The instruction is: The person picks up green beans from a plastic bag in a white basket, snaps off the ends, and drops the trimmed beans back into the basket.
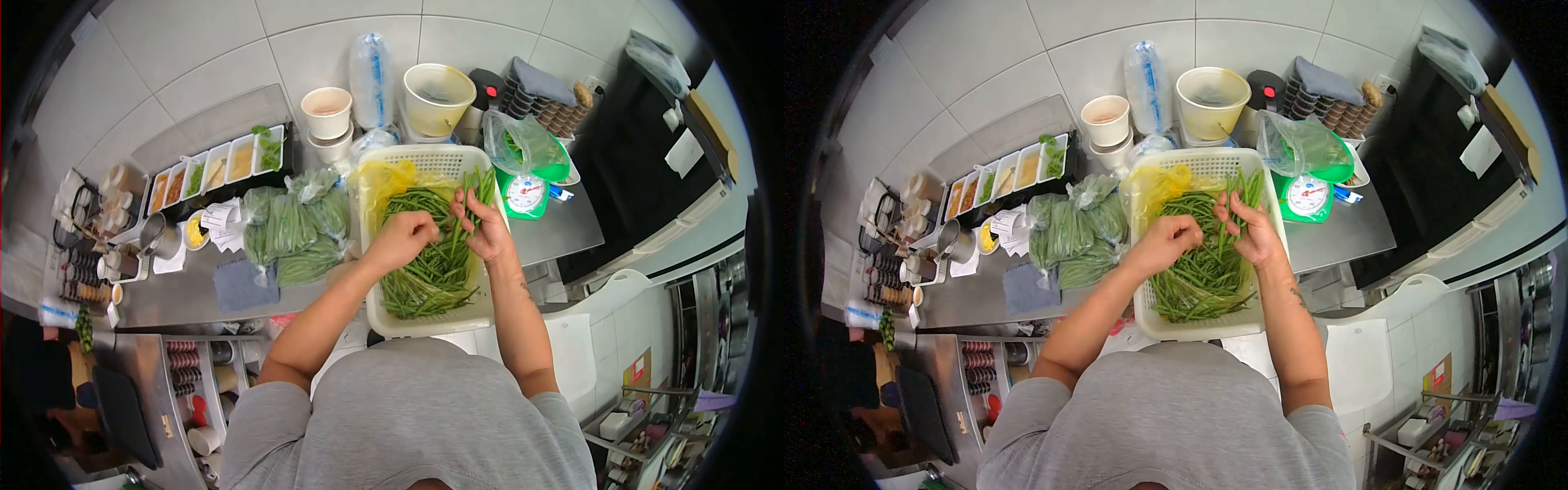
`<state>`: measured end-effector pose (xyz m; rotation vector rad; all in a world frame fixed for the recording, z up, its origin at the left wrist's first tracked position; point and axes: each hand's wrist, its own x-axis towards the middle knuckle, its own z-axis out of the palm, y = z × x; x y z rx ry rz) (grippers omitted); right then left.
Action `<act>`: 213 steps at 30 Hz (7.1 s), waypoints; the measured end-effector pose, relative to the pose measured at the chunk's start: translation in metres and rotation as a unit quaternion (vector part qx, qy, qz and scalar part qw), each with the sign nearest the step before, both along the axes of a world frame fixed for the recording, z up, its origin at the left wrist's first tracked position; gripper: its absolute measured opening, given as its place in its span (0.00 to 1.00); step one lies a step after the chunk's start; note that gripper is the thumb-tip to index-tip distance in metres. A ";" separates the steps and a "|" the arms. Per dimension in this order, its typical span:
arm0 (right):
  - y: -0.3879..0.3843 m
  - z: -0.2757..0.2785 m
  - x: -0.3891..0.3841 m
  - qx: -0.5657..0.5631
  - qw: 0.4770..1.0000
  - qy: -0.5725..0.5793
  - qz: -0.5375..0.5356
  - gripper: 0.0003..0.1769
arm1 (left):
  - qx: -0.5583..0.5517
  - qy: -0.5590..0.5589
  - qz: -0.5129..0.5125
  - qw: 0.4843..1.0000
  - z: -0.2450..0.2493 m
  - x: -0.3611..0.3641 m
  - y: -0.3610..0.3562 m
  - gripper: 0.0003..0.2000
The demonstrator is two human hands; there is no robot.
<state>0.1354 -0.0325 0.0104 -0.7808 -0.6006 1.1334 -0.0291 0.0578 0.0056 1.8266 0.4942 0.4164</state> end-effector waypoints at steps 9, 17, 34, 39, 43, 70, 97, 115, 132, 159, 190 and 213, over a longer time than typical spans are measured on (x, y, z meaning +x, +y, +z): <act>0.002 -0.013 0.001 0.083 0.996 0.011 0.025 0.13 | -0.056 -0.099 0.150 0.982 -0.013 0.010 0.006 0.05; 0.002 -0.006 0.005 0.083 0.995 0.027 0.054 0.14 | -0.153 -0.102 0.056 0.981 -0.002 0.018 -0.002 0.04; -0.004 -0.006 0.007 0.089 0.996 0.018 -0.004 0.11 | 0.003 -0.041 0.003 0.999 -0.005 0.001 0.011 0.06; 0.001 -0.006 0.004 0.100 0.994 0.030 0.023 0.11 | -0.098 -0.104 0.016 0.990 -0.006 0.014 -0.001 0.07; 0.002 -0.009 0.004 0.101 0.993 0.050 0.019 0.11 | -0.112 -0.156 0.033 0.981 0.000 0.017 -0.006 0.06; 0.005 -0.004 0.008 0.117 0.987 0.095 -0.062 0.09 | 0.019 0.018 0.044 0.999 0.008 0.007 -0.009 0.07; 0.008 -0.015 -0.004 -0.164 0.911 -0.374 -0.051 0.09 | 0.278 -0.051 0.032 0.959 0.003 0.028 0.038 0.04; 0.008 -0.010 -0.006 -0.186 0.929 -0.317 0.046 0.08 | 0.361 -0.049 0.079 0.928 0.012 0.021 0.017 0.01; 0.008 -0.005 -0.012 -0.059 0.995 -0.062 -0.043 0.09 | 0.095 -0.069 0.228 0.967 -0.013 0.023 -0.023 0.06; 0.005 -0.006 -0.003 0.018 0.998 -0.022 -0.060 0.11 | 0.173 -0.060 0.137 0.974 0.007 0.014 0.009 0.08; -0.026 0.009 -0.021 -0.251 0.913 -0.317 0.062 0.10 | 0.281 -0.006 -0.032 0.959 0.032 -0.017 0.031 0.07; -0.015 0.021 -0.009 -0.209 0.952 -0.205 0.089 0.06 | -0.014 -0.111 0.052 0.992 0.008 0.006 0.016 0.07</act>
